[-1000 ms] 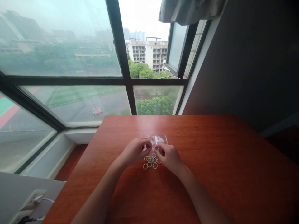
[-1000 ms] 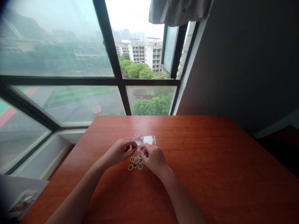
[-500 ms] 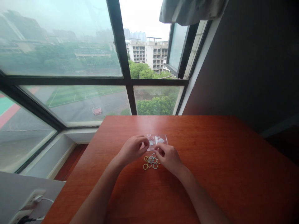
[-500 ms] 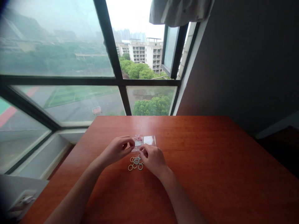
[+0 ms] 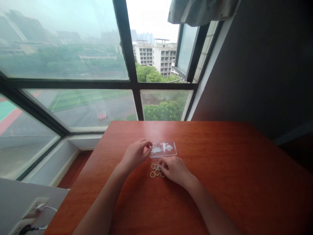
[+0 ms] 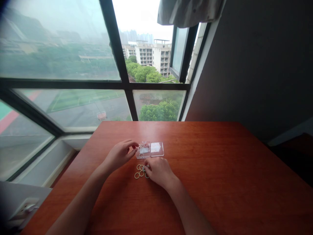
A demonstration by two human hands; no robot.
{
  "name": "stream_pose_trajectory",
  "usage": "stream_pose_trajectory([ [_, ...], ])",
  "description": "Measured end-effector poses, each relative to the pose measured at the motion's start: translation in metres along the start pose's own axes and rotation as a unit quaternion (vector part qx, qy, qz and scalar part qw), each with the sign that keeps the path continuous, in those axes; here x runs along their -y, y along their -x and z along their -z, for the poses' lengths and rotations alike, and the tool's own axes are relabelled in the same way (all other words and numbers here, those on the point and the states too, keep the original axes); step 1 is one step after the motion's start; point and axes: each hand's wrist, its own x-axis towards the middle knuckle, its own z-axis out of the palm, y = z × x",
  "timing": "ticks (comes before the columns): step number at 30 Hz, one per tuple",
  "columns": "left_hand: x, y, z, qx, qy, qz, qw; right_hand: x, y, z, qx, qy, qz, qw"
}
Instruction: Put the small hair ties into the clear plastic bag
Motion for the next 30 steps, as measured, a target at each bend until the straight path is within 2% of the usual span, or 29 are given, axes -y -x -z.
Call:
stream_pose_trajectory([
  [11, -0.007, -0.001, -0.003, 0.024, 0.048, -0.029, 0.998, -0.004, -0.001, 0.004, -0.022, -0.041, -0.012, 0.999],
  [21, -0.021, 0.001, -0.011, 0.093, 0.152, -0.041, 0.983, -0.006, -0.003, 0.006, -0.097, -0.071, -0.026, 0.992],
  [26, -0.020, 0.001, -0.013, 0.095, 0.152, -0.041, 0.983, -0.008, -0.004, 0.004, -0.121, -0.078, -0.028, 0.989],
  [30, -0.016, 0.000, -0.008, 0.073, 0.113, -0.043, 0.990, -0.008, -0.004, 0.004, -0.107, -0.072, -0.036, 0.991],
])
